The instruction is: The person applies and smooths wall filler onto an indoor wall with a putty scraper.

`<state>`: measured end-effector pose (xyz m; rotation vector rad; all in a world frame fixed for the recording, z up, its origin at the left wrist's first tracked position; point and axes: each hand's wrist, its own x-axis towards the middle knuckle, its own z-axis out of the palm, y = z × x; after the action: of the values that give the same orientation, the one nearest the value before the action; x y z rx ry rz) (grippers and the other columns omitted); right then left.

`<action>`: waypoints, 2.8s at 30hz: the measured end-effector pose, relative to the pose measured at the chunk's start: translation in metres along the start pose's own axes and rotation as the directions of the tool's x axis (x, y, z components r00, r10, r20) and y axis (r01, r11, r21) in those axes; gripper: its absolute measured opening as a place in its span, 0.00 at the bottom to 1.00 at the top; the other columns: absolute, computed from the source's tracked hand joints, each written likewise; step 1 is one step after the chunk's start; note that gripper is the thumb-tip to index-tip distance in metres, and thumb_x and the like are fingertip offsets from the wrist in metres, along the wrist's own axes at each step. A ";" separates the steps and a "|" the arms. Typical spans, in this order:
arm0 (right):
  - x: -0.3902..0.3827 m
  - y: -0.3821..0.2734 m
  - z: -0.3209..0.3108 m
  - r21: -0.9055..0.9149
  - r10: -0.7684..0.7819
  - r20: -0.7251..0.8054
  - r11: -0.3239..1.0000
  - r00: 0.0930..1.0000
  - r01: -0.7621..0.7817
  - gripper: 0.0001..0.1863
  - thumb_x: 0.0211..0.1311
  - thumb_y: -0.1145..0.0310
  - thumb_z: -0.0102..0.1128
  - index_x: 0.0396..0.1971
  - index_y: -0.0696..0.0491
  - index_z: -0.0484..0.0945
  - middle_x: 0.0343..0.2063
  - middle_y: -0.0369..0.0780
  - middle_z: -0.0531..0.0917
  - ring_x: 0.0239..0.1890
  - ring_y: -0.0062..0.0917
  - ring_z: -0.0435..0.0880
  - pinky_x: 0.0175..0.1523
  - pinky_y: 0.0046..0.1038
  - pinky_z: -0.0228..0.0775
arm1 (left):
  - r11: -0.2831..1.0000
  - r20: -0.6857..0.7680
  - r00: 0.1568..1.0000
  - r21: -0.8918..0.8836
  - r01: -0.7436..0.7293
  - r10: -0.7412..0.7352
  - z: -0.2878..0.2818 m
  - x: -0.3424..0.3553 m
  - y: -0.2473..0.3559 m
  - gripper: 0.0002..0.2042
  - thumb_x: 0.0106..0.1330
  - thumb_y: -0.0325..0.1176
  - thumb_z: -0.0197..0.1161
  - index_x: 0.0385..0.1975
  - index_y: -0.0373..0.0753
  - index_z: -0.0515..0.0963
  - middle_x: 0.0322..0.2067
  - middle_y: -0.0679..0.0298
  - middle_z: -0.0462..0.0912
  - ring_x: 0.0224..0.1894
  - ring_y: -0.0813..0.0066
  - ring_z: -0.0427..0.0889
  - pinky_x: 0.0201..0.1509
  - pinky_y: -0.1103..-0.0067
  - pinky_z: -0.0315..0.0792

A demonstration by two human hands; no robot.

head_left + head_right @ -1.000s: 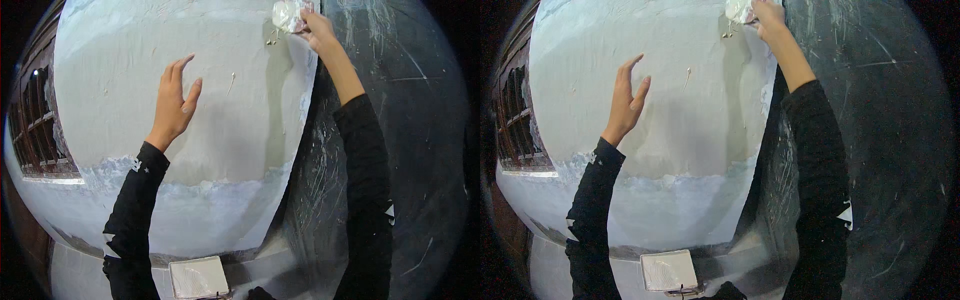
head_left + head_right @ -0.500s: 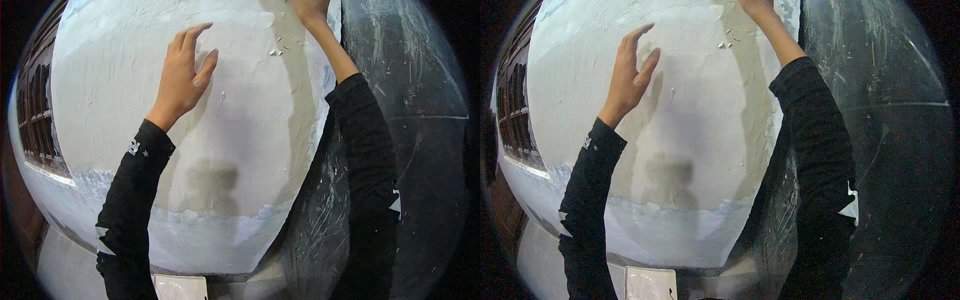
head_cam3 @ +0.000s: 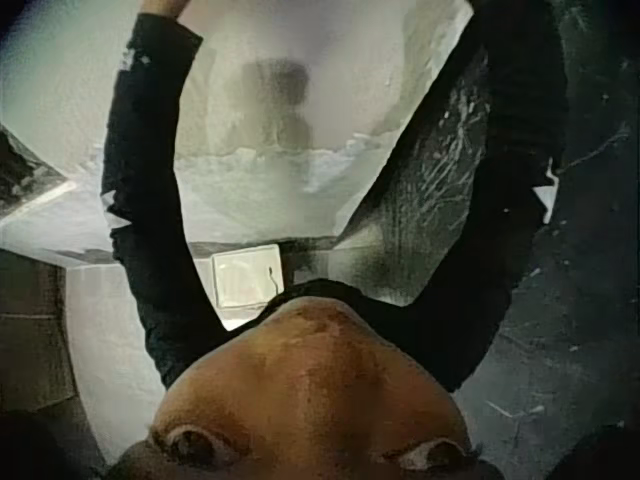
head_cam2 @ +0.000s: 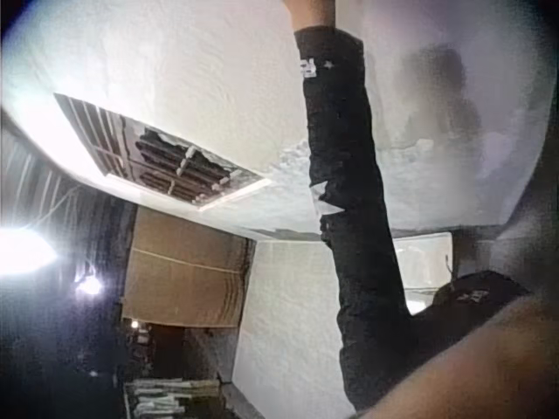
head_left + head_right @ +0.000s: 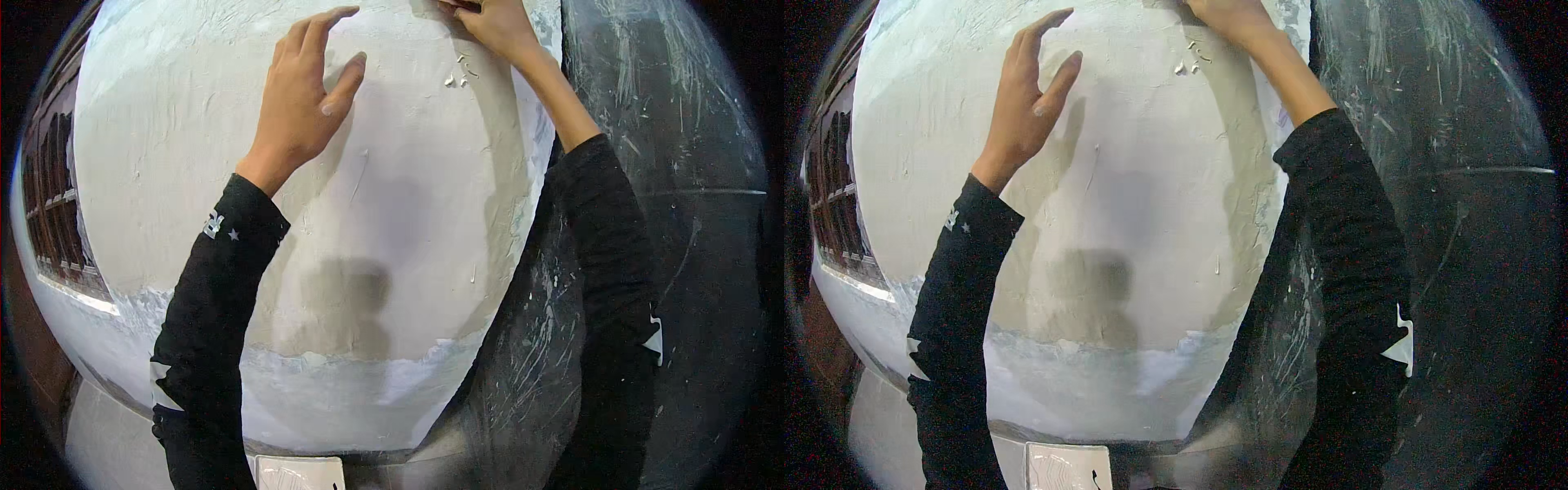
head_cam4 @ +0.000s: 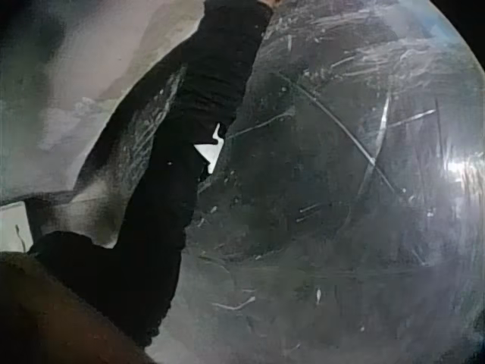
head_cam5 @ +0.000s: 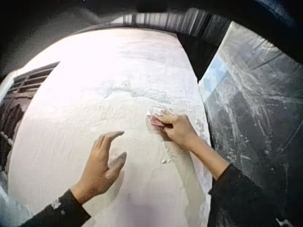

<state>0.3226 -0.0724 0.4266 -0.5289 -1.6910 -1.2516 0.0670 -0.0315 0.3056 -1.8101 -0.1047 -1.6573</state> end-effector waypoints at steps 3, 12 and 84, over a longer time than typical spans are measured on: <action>0.001 -0.001 -0.008 0.178 0.192 0.215 0.956 0.958 -0.232 0.18 0.56 0.77 0.61 0.48 0.53 0.84 0.46 0.44 0.87 0.47 0.30 0.86 0.56 0.23 0.74 | 0.977 0.030 0.984 -0.118 0.176 -0.173 -0.007 0.005 0.013 0.23 0.70 0.36 0.56 0.62 0.34 0.65 0.58 0.45 0.69 0.63 0.46 0.66 0.68 0.61 0.60; -0.005 -0.003 -0.026 -0.047 0.142 0.316 0.990 0.938 -0.134 0.21 0.52 0.69 0.71 0.49 0.50 0.85 0.45 0.40 0.88 0.45 0.22 0.86 0.52 0.23 0.75 | 0.978 -0.015 0.989 -0.150 0.146 -0.150 -0.018 0.004 0.008 0.23 0.66 0.32 0.58 0.60 0.34 0.66 0.55 0.46 0.71 0.61 0.48 0.68 0.66 0.62 0.61; 0.032 0.074 -0.042 0.146 0.589 -0.595 0.748 0.547 -0.647 0.15 0.60 0.74 0.50 0.41 0.54 0.85 0.33 0.45 0.87 0.35 0.31 0.86 0.42 0.33 0.76 | 0.860 0.093 0.989 0.508 0.050 -0.113 0.052 0.083 -0.088 0.30 0.78 0.49 0.38 0.71 0.34 0.54 0.74 0.49 0.49 0.77 0.47 0.41 0.77 0.55 0.39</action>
<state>0.3831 -0.0878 0.4933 -0.6208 -0.7648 -0.8228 0.0847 0.0323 0.4197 -1.5070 -0.6215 -1.4032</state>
